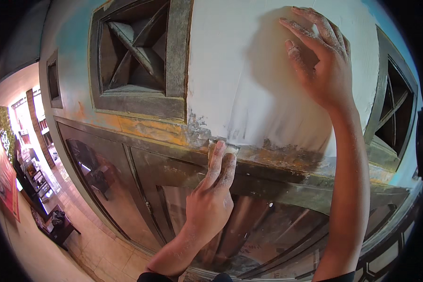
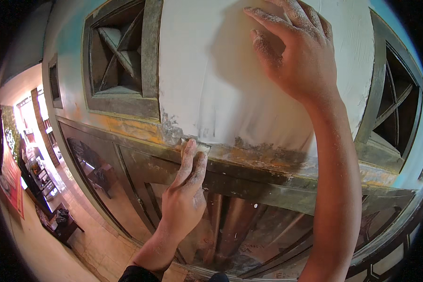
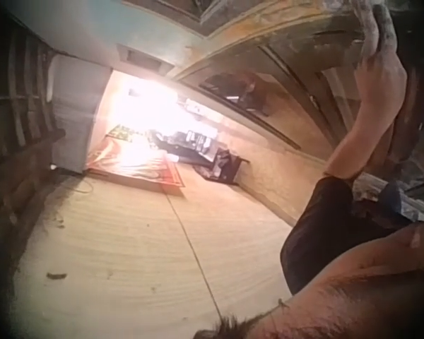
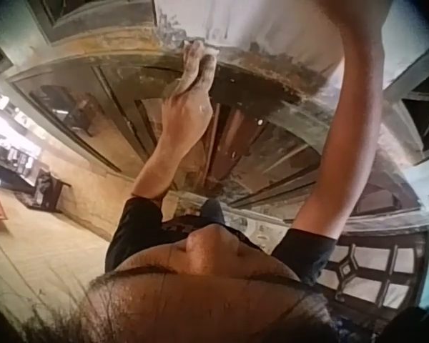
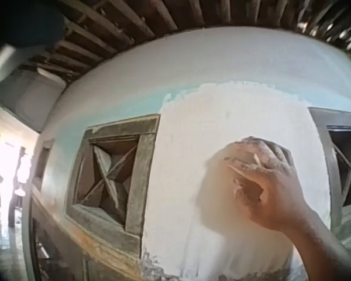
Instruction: Applying wall filler or putty to the gap between a wall and a wooden frame using a scraper.
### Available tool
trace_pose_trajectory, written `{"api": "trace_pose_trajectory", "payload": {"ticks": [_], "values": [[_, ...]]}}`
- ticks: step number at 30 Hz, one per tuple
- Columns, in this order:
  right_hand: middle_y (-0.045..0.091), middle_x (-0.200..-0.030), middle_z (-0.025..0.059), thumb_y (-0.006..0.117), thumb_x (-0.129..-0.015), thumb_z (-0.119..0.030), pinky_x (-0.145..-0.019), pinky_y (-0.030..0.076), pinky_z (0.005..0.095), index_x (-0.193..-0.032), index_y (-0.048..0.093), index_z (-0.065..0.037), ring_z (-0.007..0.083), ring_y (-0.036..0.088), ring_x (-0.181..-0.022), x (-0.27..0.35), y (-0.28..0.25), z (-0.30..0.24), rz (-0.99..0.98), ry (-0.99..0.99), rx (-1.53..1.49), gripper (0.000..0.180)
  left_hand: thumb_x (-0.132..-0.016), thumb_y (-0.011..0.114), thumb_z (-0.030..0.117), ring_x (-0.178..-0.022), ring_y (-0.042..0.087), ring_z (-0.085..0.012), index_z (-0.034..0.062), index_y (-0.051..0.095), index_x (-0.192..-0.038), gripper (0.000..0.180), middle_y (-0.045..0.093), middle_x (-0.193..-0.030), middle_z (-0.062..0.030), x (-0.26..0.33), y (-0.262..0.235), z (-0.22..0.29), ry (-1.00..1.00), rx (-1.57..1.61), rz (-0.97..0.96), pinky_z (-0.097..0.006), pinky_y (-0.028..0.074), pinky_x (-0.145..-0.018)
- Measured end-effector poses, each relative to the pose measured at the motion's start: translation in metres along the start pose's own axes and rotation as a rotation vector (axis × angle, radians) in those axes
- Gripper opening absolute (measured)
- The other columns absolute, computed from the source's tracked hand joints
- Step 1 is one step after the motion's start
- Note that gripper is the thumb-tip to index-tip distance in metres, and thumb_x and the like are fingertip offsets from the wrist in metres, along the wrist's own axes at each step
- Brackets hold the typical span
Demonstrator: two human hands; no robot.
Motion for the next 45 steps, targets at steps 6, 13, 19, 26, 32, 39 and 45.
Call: {"api": "trace_pose_trajectory", "payload": {"ticks": [6, 13, 19, 26, 32, 39, 45], "values": [[0.061, -0.150, -0.0021, 0.069, -0.098, -0.024, -0.120, 0.034, 0.0480, -0.135, 0.074, -0.026, 0.0258, 0.051, -0.142, 0.000, 0.002, -0.001, -0.018, 0.012, -0.006, 0.038, -0.082, 0.057, -0.012, -0.146, 0.052, -0.0289, 0.0044, 0.060, -0.148, 0.067, 0.039, -0.169, -0.0120, 0.004, 0.002, -0.001, 0.012, -0.017, 0.005, -0.034, 0.062, -0.091], [0.061, -0.150, -0.0017, 0.069, -0.097, -0.022, -0.120, 0.035, 0.0479, -0.135, 0.074, -0.026, 0.0259, 0.052, -0.141, -0.002, 0.002, -0.003, 0.005, 0.006, -0.007, 0.038, -0.084, 0.057, -0.012, -0.147, 0.050, -0.0301, 0.0038, 0.060, -0.147, 0.065, 0.040, -0.168, -0.0132, 0.006, 0.004, -0.004, 0.055, -0.049, 0.049, -0.035, 0.061, -0.094], [0.061, -0.149, -0.0020, 0.069, -0.097, -0.023, -0.119, 0.036, 0.0475, -0.134, 0.075, -0.026, 0.0253, 0.053, -0.141, 0.002, 0.001, 0.000, 0.008, 0.012, -0.006, 0.037, -0.085, 0.056, -0.012, -0.147, 0.051, -0.0300, 0.0043, 0.062, -0.145, 0.062, 0.043, -0.166, -0.0140, -0.003, 0.002, 0.002, 0.006, 0.025, 0.017, -0.036, 0.060, -0.097], [0.061, -0.149, -0.0018, 0.069, -0.098, -0.023, -0.119, 0.035, 0.0480, -0.134, 0.075, -0.026, 0.0255, 0.053, -0.141, 0.001, 0.003, 0.000, 0.008, 0.005, 0.002, 0.037, -0.085, 0.056, -0.012, -0.145, 0.053, -0.0305, 0.0058, 0.060, -0.148, 0.066, 0.041, -0.168, -0.0130, 0.007, 0.004, -0.001, 0.054, -0.012, 0.051, -0.036, 0.063, -0.088], [0.060, -0.150, -0.0015, 0.068, -0.098, -0.022, -0.119, 0.035, 0.0479, -0.135, 0.074, -0.026, 0.0255, 0.052, -0.141, 0.001, 0.002, 0.001, 0.009, -0.008, 0.000, 0.038, -0.085, 0.056, -0.013, -0.144, 0.054, -0.0291, 0.0067, 0.059, -0.149, 0.067, 0.040, -0.169, -0.0118, -0.001, 0.001, 0.000, 0.030, 0.025, 0.012, -0.034, 0.064, -0.084], [0.060, -0.151, -0.0015, 0.068, -0.098, -0.021, -0.119, 0.035, 0.0474, -0.135, 0.074, -0.027, 0.0257, 0.052, -0.142, -0.003, -0.007, -0.002, 0.000, -0.002, -0.007, 0.038, -0.084, 0.057, -0.012, -0.145, 0.053, -0.0288, 0.0060, 0.060, -0.148, 0.066, 0.039, -0.169, -0.0119, -0.001, 0.000, 0.005, 0.015, 0.018, -0.003, -0.034, 0.064, -0.083], [0.062, -0.143, 0.0191, 0.069, -0.085, -0.018, -0.118, 0.034, 0.0553, -0.126, 0.076, -0.009, 0.0414, 0.050, -0.141, -0.014, -0.013, -0.011, -0.137, 0.233, -0.228, 0.043, -0.085, 0.057, -0.012, -0.146, 0.052, -0.0297, 0.0052, 0.060, -0.148, 0.065, 0.038, -0.169, -0.0122, -0.002, -0.001, 0.004, 0.022, 0.019, 0.009, -0.034, 0.063, -0.085]]}}
Point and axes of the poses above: each hand's wrist, its own x-axis away from the middle knuckle, its own y-axis out of the palm, z = x × y, the point moved 7 cm from there along -x, towards the middle knuckle
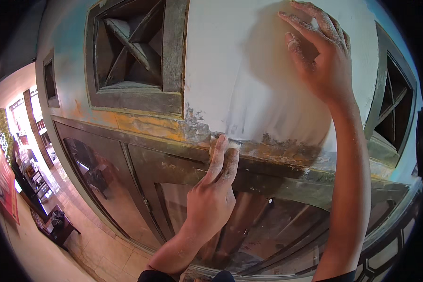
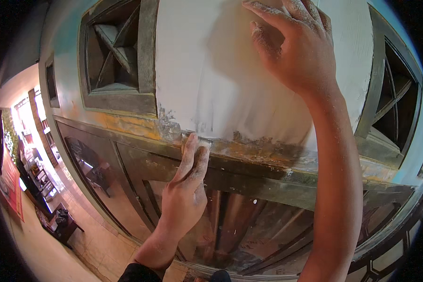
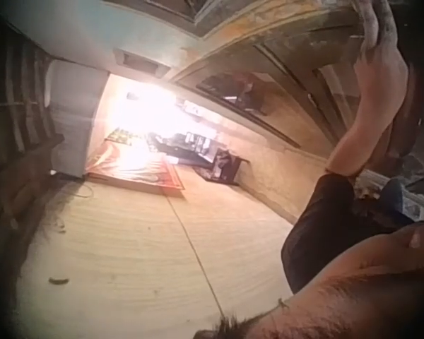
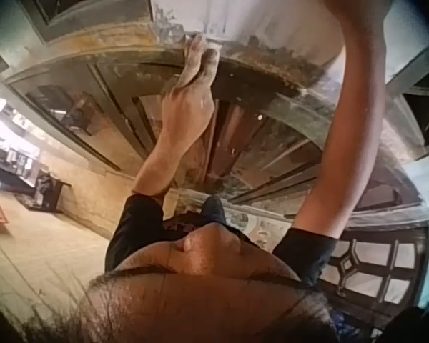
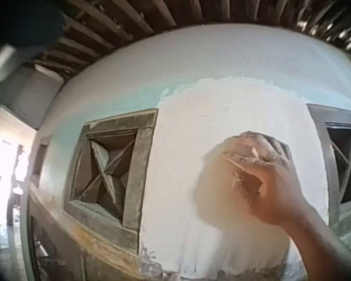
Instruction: Applying wall filler or putty to the gap between a wall and a wooden frame using a scraper.
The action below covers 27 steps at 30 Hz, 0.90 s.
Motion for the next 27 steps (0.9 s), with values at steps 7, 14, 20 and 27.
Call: {"api": "trace_pose_trajectory", "payload": {"ticks": [7, 14, 20, 27], "values": [[0.062, -0.143, 0.0191, 0.071, -0.084, -0.014, -0.119, 0.034, 0.0548, -0.123, 0.076, -0.008, 0.0406, 0.050, -0.141, 0.001, 0.004, 0.003, -0.016, 0.015, 0.012, 0.041, -0.085, 0.056, -0.011, -0.148, 0.050, -0.0293, 0.0053, 0.057, -0.151, 0.068, 0.038, -0.169, -0.0113, 0.005, 0.007, -0.005, 0.017, -0.027, 0.009, -0.034, 0.063, -0.087], [0.061, -0.149, -0.0017, 0.069, -0.097, -0.021, -0.119, 0.036, 0.0472, -0.134, 0.074, -0.026, 0.0259, 0.053, -0.141, 0.010, 0.012, 0.017, 0.139, -0.232, 0.244, 0.038, -0.085, 0.056, -0.011, -0.147, 0.051, -0.0288, 0.0064, 0.057, -0.150, 0.068, 0.039, -0.169, -0.0108, 0.004, 0.006, -0.006, 0.015, -0.015, -0.005, -0.033, 0.063, -0.083], [0.063, -0.142, 0.0190, 0.070, -0.085, -0.013, -0.119, 0.035, 0.0550, -0.126, 0.076, -0.009, 0.0405, 0.050, -0.141, 0.003, 0.000, 0.004, -0.004, -0.013, 0.022, 0.042, -0.085, 0.056, -0.011, -0.146, 0.053, -0.0289, 0.0069, 0.058, -0.149, 0.067, 0.038, -0.170, -0.0109, -0.003, 0.004, 0.000, -0.034, -0.007, -0.060, -0.033, 0.064, -0.081], [0.063, -0.143, 0.0185, 0.070, -0.085, -0.014, -0.118, 0.035, 0.0554, -0.127, 0.075, -0.009, 0.0402, 0.051, -0.141, 0.004, 0.001, 0.002, 0.006, -0.003, -0.035, 0.042, -0.084, 0.056, -0.012, -0.145, 0.053, -0.0289, 0.0070, 0.058, -0.150, 0.068, 0.038, -0.170, -0.0101, 0.000, 0.005, -0.002, 0.017, -0.003, 0.014, -0.034, 0.064, -0.078]]}}
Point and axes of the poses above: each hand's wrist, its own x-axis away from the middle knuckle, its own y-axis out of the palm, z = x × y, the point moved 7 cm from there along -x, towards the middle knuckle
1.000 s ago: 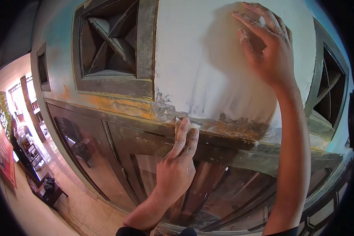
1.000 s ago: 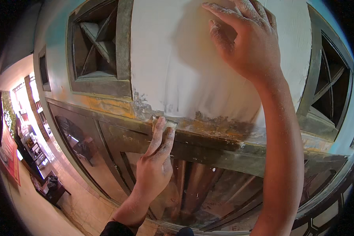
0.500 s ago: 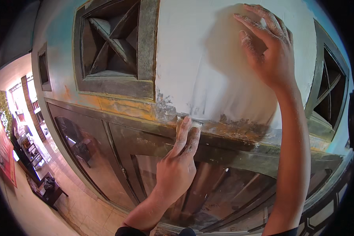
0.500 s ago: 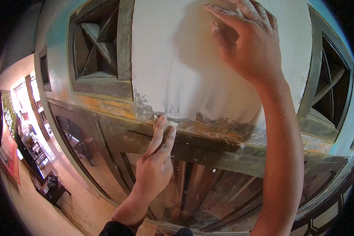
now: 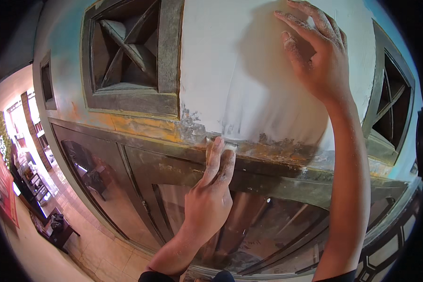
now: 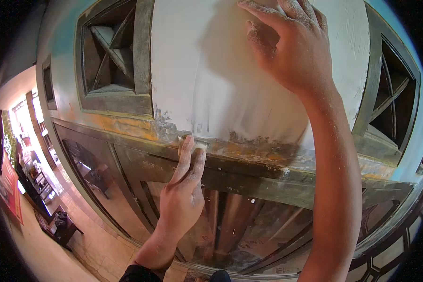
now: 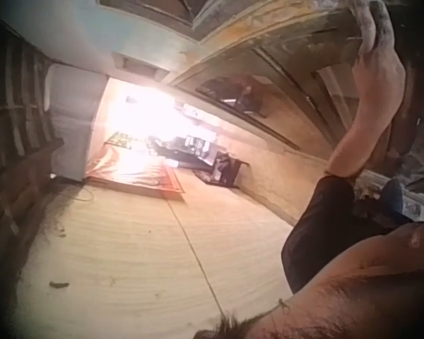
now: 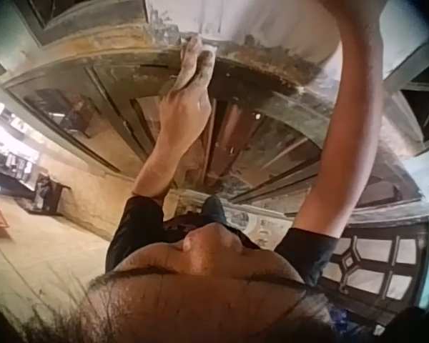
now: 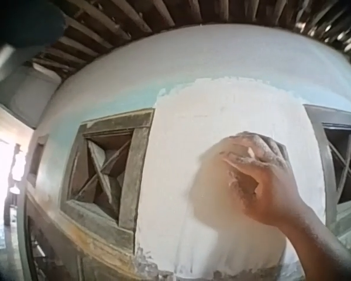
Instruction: Applying wall filler or putty to the gap between a wall and a wooden frame using a scraper.
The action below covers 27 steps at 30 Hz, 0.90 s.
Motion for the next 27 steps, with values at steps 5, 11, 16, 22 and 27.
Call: {"api": "trace_pose_trajectory", "payload": {"ticks": [5, 11, 16, 22, 27], "values": [[0.064, -0.142, 0.0187, 0.070, -0.084, -0.015, -0.118, 0.035, 0.0552, -0.126, 0.075, -0.009, 0.0405, 0.051, -0.140, -0.001, -0.001, 0.000, 0.004, 0.011, 0.027, 0.043, -0.084, 0.056, -0.013, -0.147, 0.051, -0.0288, 0.0064, 0.060, -0.148, 0.067, 0.037, -0.170, -0.0104, -0.002, -0.001, 0.001, -0.038, 0.016, -0.046, -0.034, 0.063, -0.086], [0.063, -0.143, 0.0187, 0.071, -0.084, -0.015, -0.118, 0.035, 0.0550, -0.125, 0.075, -0.008, 0.0402, 0.051, -0.140, -0.001, -0.002, -0.001, 0.004, -0.025, 0.064, 0.042, -0.087, 0.062, -0.011, -0.134, 0.063, -0.0300, 0.0031, 0.069, -0.136, 0.052, 0.053, -0.159, -0.0118, -0.007, -0.007, -0.005, 0.036, 0.146, 0.149, -0.035, 0.062, -0.094], [0.063, -0.143, 0.0189, 0.069, -0.085, -0.015, -0.118, 0.034, 0.0552, -0.124, 0.075, -0.007, 0.0403, 0.051, -0.140, -0.002, 0.000, -0.002, -0.009, -0.007, 0.010, 0.041, -0.087, 0.062, -0.012, -0.130, 0.066, -0.0311, 0.0020, 0.071, -0.133, 0.049, 0.057, -0.155, -0.0133, 0.006, -0.002, -0.008, 0.027, 0.154, 0.150, -0.035, 0.062, -0.098], [0.063, -0.143, 0.0180, 0.068, -0.086, -0.015, -0.119, 0.034, 0.0546, -0.125, 0.075, -0.007, 0.0402, 0.051, -0.140, -0.002, 0.000, 0.000, 0.006, -0.014, 0.061, 0.041, -0.087, 0.062, -0.013, -0.131, 0.065, -0.0317, 0.0015, 0.070, -0.134, 0.050, 0.057, -0.155, -0.0138, -0.004, -0.007, -0.002, -0.002, 0.174, 0.110, -0.036, 0.061, -0.099], [0.063, -0.142, 0.0177, 0.068, -0.086, -0.015, -0.118, 0.035, 0.0542, -0.125, 0.075, -0.007, 0.0400, 0.051, -0.140, -0.002, 0.003, -0.003, -0.001, -0.026, 0.027, 0.040, -0.087, 0.060, -0.013, -0.132, 0.064, -0.0315, 0.0021, 0.069, -0.136, 0.052, 0.055, -0.157, -0.0139, 0.003, -0.004, -0.010, 0.023, 0.133, 0.104, -0.036, 0.062, -0.098]]}}
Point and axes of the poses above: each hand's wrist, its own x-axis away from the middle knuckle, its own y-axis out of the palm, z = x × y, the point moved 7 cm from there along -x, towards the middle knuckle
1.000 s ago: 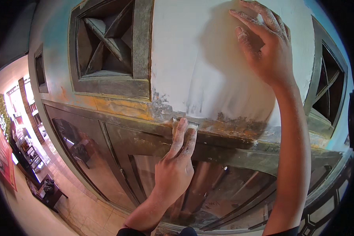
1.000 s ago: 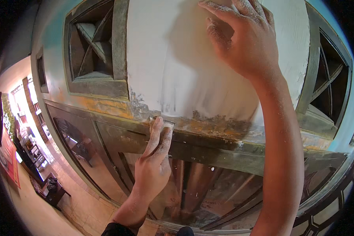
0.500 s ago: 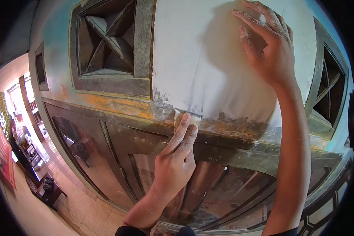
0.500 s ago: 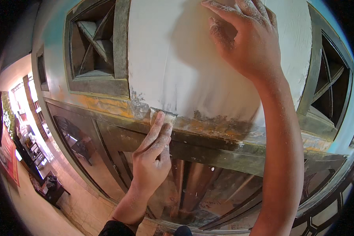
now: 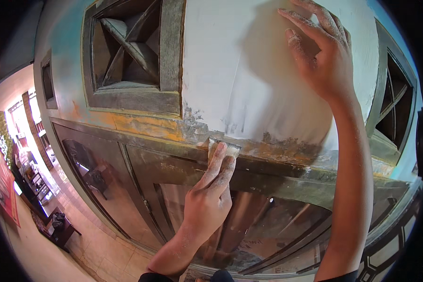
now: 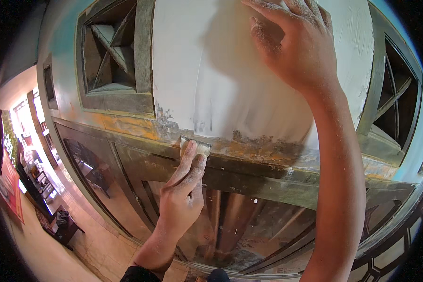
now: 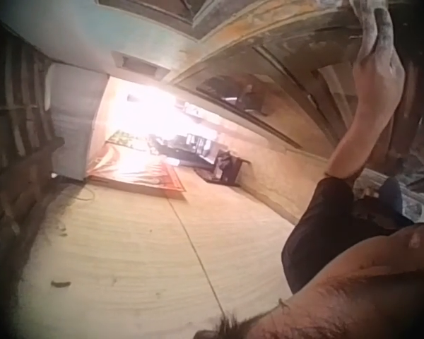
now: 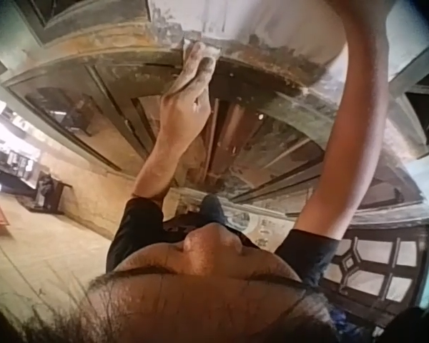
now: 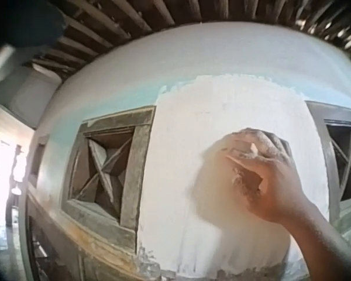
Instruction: Applying wall filler or putty to the gap between a wall and a wooden frame using a scraper.
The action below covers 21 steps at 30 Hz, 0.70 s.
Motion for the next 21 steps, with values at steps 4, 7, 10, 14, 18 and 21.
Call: {"api": "trace_pose_trajectory", "payload": {"ticks": [4, 7, 10, 14, 18, 21], "values": [[0.064, -0.141, 0.0179, 0.068, -0.085, -0.015, -0.117, 0.036, 0.0544, -0.125, 0.076, -0.008, 0.0398, 0.052, -0.140, -0.001, -0.006, 0.001, 0.015, 0.013, 0.042, 0.041, -0.087, 0.060, -0.013, -0.135, 0.062, -0.0315, 0.0024, 0.069, -0.135, 0.052, 0.054, -0.157, -0.0140, -0.008, -0.002, 0.006, -0.002, -0.005, -0.017, -0.036, 0.061, -0.098], [0.064, -0.140, 0.0183, 0.068, -0.085, -0.014, -0.117, 0.036, 0.0546, -0.124, 0.076, -0.009, 0.0401, 0.052, -0.139, 0.000, -0.004, 0.001, 0.018, 0.001, 0.051, 0.040, -0.086, 0.060, -0.013, -0.136, 0.062, -0.0319, 0.0022, 0.070, -0.135, 0.052, 0.054, -0.158, -0.0139, -0.001, 0.000, 0.001, 0.014, -0.009, -0.005, -0.036, 0.060, -0.100], [0.064, -0.140, 0.0190, 0.069, -0.085, -0.013, -0.117, 0.036, 0.0546, -0.124, 0.076, -0.009, 0.0406, 0.053, -0.138, 0.000, -0.003, 0.000, 0.025, -0.019, 0.038, 0.040, -0.086, 0.060, -0.013, -0.135, 0.062, -0.0316, 0.0023, 0.069, -0.136, 0.053, 0.054, -0.158, -0.0147, -0.003, -0.002, 0.002, 0.011, -0.016, 0.002, -0.036, 0.060, -0.102], [0.064, -0.140, 0.0194, 0.070, -0.084, -0.012, -0.117, 0.036, 0.0544, -0.124, 0.076, -0.008, 0.0412, 0.053, -0.138, 0.002, -0.004, 0.003, 0.022, -0.006, 0.027, 0.041, -0.085, 0.059, -0.014, -0.135, 0.062, -0.0317, 0.0010, 0.069, -0.135, 0.053, 0.053, -0.158, -0.0153, -0.003, 0.001, 0.002, -0.009, 0.001, -0.017, -0.036, 0.059, -0.103], [0.064, -0.140, 0.0193, 0.071, -0.083, -0.012, -0.117, 0.035, 0.0546, -0.124, 0.076, -0.008, 0.0412, 0.053, -0.138, 0.000, -0.003, 0.001, 0.019, -0.003, -0.014, 0.041, -0.086, 0.059, -0.014, -0.135, 0.062, -0.0316, 0.0006, 0.069, -0.134, 0.052, 0.053, -0.158, -0.0152, -0.003, -0.002, 0.000, 0.008, 0.004, -0.014, -0.036, 0.060, -0.102], [0.064, -0.140, 0.0191, 0.071, -0.083, -0.012, -0.118, 0.035, 0.0547, -0.124, 0.075, -0.007, 0.0409, 0.053, -0.138, 0.000, -0.006, 0.000, 0.030, -0.024, -0.009, 0.042, -0.085, 0.059, -0.014, -0.135, 0.062, -0.0317, 0.0006, 0.070, -0.134, 0.052, 0.054, -0.158, -0.0151, -0.011, -0.003, 0.005, 0.019, -0.008, -0.005, -0.036, 0.059, -0.102]]}}
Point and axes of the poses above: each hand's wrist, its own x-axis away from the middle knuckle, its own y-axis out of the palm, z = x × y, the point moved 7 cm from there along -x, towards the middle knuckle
